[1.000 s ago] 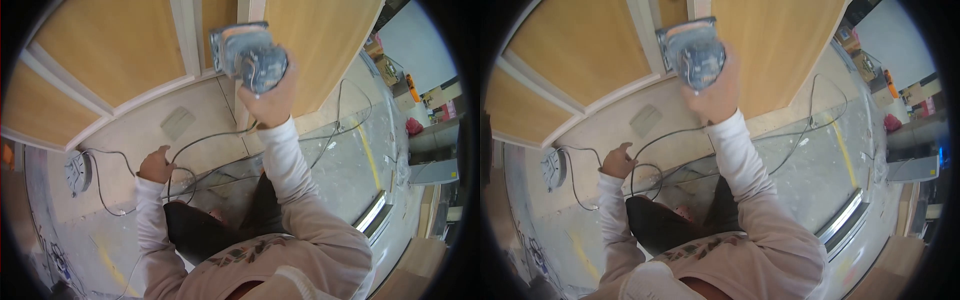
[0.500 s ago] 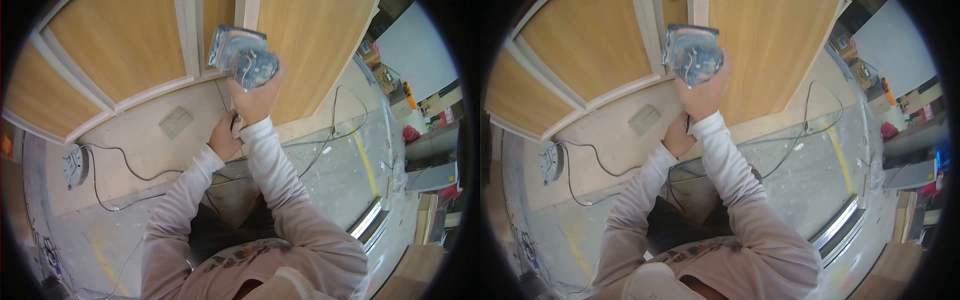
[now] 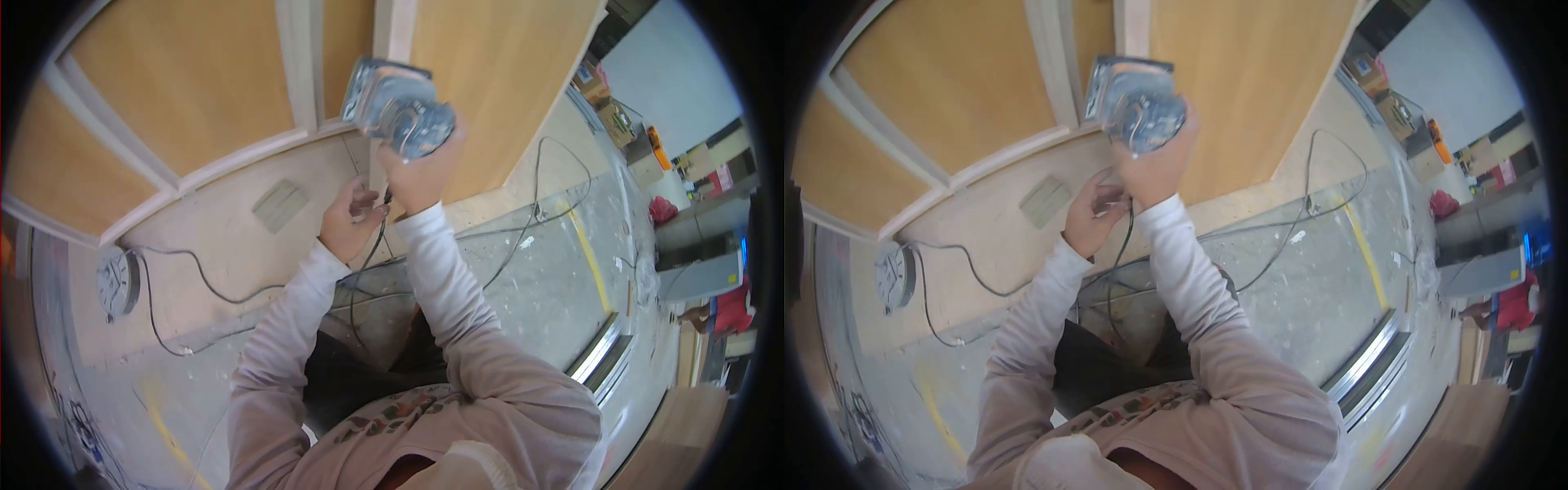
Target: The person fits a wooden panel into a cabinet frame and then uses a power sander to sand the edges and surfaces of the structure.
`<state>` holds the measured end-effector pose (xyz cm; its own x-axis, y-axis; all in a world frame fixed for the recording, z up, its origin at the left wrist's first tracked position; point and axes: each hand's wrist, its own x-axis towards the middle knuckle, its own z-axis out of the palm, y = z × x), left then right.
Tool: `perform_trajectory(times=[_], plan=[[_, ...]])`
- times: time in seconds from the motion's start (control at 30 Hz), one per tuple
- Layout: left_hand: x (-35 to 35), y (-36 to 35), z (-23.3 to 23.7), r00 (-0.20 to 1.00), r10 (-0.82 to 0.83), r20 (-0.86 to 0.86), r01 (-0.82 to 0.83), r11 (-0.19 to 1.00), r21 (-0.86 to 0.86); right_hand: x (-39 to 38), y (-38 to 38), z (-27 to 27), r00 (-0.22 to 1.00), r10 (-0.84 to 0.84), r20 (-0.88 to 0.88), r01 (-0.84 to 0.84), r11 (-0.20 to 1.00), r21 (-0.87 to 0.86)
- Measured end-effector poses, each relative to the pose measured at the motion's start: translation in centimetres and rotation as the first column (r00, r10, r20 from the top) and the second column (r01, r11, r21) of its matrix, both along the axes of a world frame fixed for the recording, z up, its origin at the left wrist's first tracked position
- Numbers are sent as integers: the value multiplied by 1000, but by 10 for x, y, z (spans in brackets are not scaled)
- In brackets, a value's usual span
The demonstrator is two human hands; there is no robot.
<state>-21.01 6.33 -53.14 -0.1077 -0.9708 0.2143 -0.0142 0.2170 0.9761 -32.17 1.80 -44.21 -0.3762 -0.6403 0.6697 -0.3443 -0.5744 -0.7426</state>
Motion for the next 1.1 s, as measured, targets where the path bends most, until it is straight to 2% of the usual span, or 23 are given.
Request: perform_trajectory(times=[0.03, 0.1, 0.13, 0.17, 0.2, 0.23, 0.3, 0.33, 0.4, 0.43, 0.47, 0.5, 0.57, 0.63, 0.67, 0.7, 0.73, 0.77, 0.83, 0.9, 0.93, 1.0, 1.1], plan=[[-1, -4, -6, 1000, -21, 1, 21, 1000, 0, -5, 1, -14, 991, -100, -92, 101, 995, 11], [-4, -6, -13, 984, -106, -141, 106, 994, -10, -3, 10, -34, 981, -152, -118, 162, 984, 79], [-4, -11, -32, 981, -133, -145, 133, 991, -10, -2, 16, -36, 996, -20, 90, 4, 985, 170], [-1, -13, -40, 976, -186, -109, 178, 981, -75, 0, 15, -46, 992, -121, 27, 116, 984, 135], [-2, -14, -46, 961, -224, -160, 215, 974, -71, 2, 16, -54, 991, -42, 126, 26, 992, 125], [-1, -13, -42, 971, -207, -122, 199, 977, -75, 4, 18, -53, 987, -49, 155, 31, 992, 120], [9, -19, -53, 979, -200, -24, 197, 976, -88, 0, 13, -64, 968, 69, 242, -92, 992, 82], [14, -23, -63, 982, -186, 41, 188, 980, -69, 1, 12, -70, 971, 53, 234, -72, 995, 70], [5, -22, -44, 965, -257, -58, 259, 965, 31, -9, 12, -78, 978, -11, 208, -4, 998, 69], [-6, -20, -31, 953, -295, -63, 298, 954, 42, -10, 13, -83, 972, 32, 233, -41, 999, 35], [-13, -19, -8, 879, -253, -405, 340, 927, 158, -12, 8, -77, 957, 87, 278, -92, 996, 6], [-17, -16, 0, 715, -120, -689, 396, 881, 257, -16, 7, -82, 953, 65, 297, -76, 997, 23], [19, -41, -62, 676, -160, -719, 483, 833, 270, 0, 7, -100, 969, -30, 246, -8, 988, 153], [69, -63, -164, 770, -121, -626, 322, 922, 217, -6, 31, -82, 939, -41, 340, -61, 957, 284], [15, -27, -64, 803, 42, -595, 210, 914, 348, -6, 36, -85, 972, -128, 196, 56, 941, 333], [6, -23, -34, 804, -15, -595, 298, 875, 381, 1, 33, -106, 948, -109, 298, 11, 951, 310], [-9, -17, -11, 850, -97, -518, 309, 888, 340, 7, 33, -119, 835, 52, 547, -202, 955, 218], [-16, -18, -10, 847, -10, -532, 279, 859, 429, 7, 36, -111, 767, 65, 638, -254, 944, 210], [-12, -30, -33, 956, -30, -292, 193, 814, 547, 5, 41, -105, 681, 78, 728, -335, 918, 214], [-16, -38, -32, 982, -12, -188, 128, 776, 618, -2, 39, -113, 801, -112, 588, -193, 881, 432], [-15, -12, -44, 994, -46, -99, 100, 744, 660, 0, 65, -130, 799, -88, 594, -215, 882, 420], [-17, -14, -34, 996, -34, -84, 82, 726, 683, 3, 61, -137, 673, -146, 726, -309, 835, 454], [-27, -5, -17, 997, -73, 3, 49, 689, 723, -3, 69, -150, 575, -180, 798, -410, 781, 471]])
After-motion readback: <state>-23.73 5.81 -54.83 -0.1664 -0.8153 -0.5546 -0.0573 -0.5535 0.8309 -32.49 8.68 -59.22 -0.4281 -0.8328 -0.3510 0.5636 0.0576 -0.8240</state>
